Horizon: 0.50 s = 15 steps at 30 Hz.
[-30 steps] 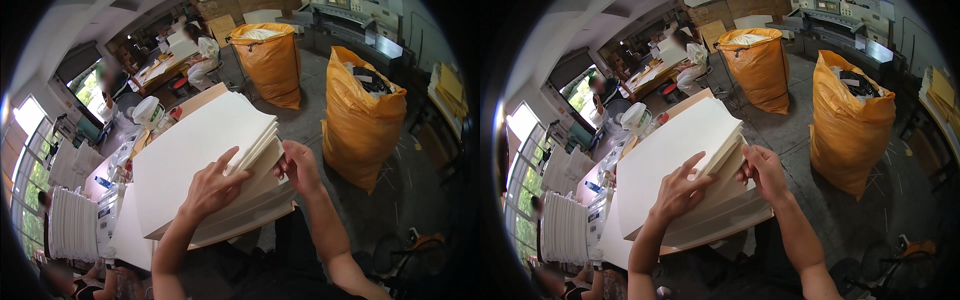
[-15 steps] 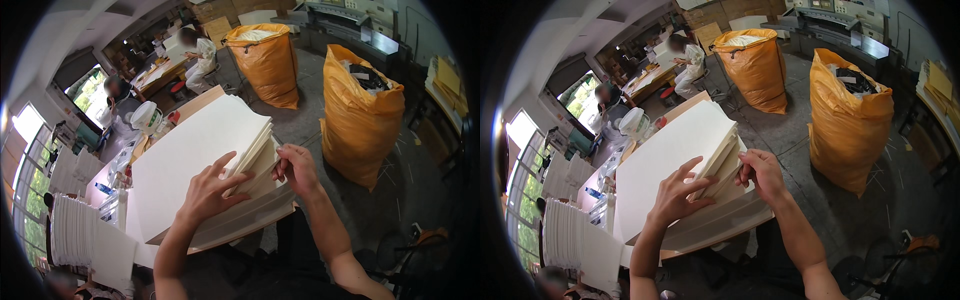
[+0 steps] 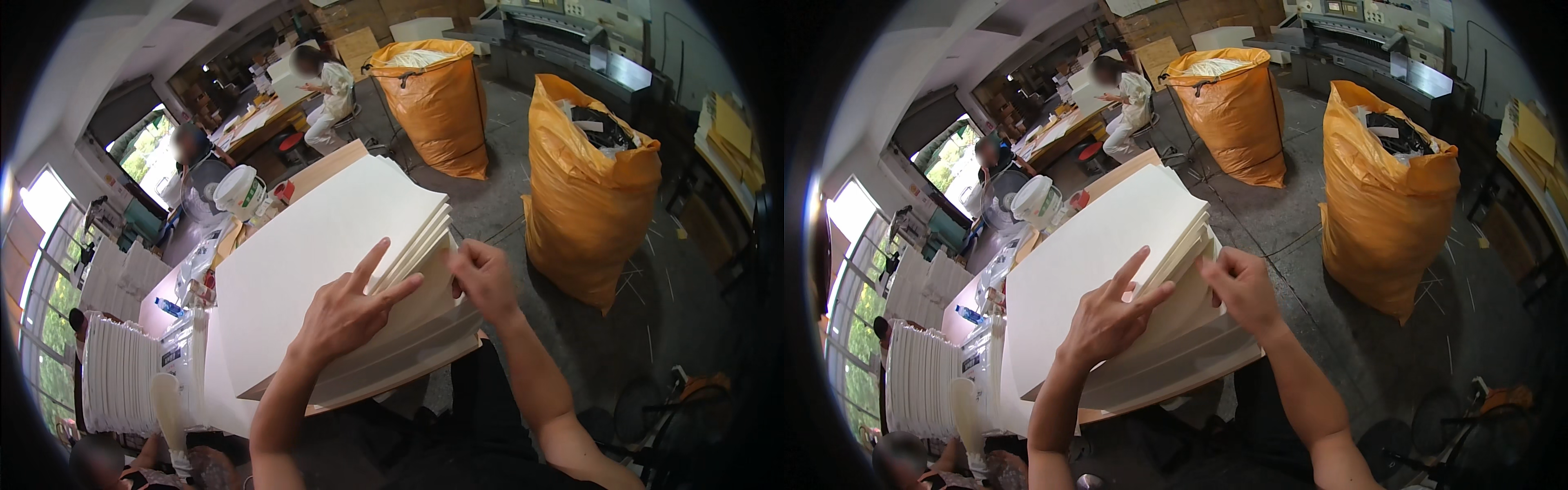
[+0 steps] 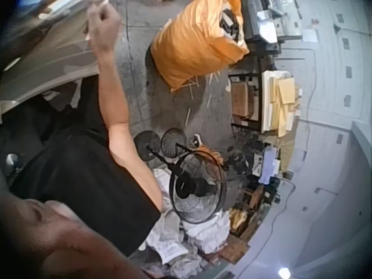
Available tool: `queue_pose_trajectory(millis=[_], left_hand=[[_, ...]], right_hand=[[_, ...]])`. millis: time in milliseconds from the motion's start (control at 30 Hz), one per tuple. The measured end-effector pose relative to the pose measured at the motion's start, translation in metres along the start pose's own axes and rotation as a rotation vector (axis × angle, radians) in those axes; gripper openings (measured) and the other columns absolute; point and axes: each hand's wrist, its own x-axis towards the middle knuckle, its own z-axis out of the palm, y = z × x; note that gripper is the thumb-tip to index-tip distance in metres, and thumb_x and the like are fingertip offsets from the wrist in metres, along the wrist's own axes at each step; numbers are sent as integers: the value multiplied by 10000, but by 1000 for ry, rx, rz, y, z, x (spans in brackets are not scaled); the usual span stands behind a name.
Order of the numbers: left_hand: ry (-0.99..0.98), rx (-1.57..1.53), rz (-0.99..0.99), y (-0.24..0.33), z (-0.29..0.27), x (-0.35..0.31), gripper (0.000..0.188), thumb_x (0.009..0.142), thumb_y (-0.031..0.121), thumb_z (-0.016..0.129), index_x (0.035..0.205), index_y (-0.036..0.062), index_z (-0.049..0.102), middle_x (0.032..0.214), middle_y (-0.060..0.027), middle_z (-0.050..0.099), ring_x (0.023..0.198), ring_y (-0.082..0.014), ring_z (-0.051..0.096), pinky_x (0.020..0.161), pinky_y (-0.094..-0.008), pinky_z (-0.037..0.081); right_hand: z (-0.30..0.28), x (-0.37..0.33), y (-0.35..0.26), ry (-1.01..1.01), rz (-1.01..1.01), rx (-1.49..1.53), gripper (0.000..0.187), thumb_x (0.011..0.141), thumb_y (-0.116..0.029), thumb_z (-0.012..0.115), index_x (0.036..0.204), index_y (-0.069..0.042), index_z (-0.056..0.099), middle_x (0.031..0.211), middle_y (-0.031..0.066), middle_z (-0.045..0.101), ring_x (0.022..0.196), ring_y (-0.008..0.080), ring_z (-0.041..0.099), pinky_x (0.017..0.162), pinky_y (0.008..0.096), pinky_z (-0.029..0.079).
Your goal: The person separates individual sheets from a large stack of white boards, fans them out to check for separation, and moves small batches from one stack to another on a workbench.
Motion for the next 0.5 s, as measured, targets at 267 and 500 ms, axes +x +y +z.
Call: queue_pose_trajectory(millis=[267, 500], left_hand=[[3, -26, -6, 6, -3, 0, 510, 712, 303, 916, 1188, 368, 743, 1489, -104, 551, 998, -302, 741, 771, -387, 637], [21, -31, 33, 0, 1, 1, 497, 752, 452, 884, 1215, 422, 704, 1501, -94, 535, 909, -269, 719, 737, -377, 617]], right_hand=[[1, 4, -3, -26, 28, 203, 346, 1034, -190, 588, 707, -74, 580, 650, 63, 633, 585, 168, 665, 538, 277, 496], [-5, -1, -3, 3, 19, 157, 356, 1042, -215, 594, 718, -68, 576, 642, 58, 617, 587, 166, 648, 539, 279, 487]])
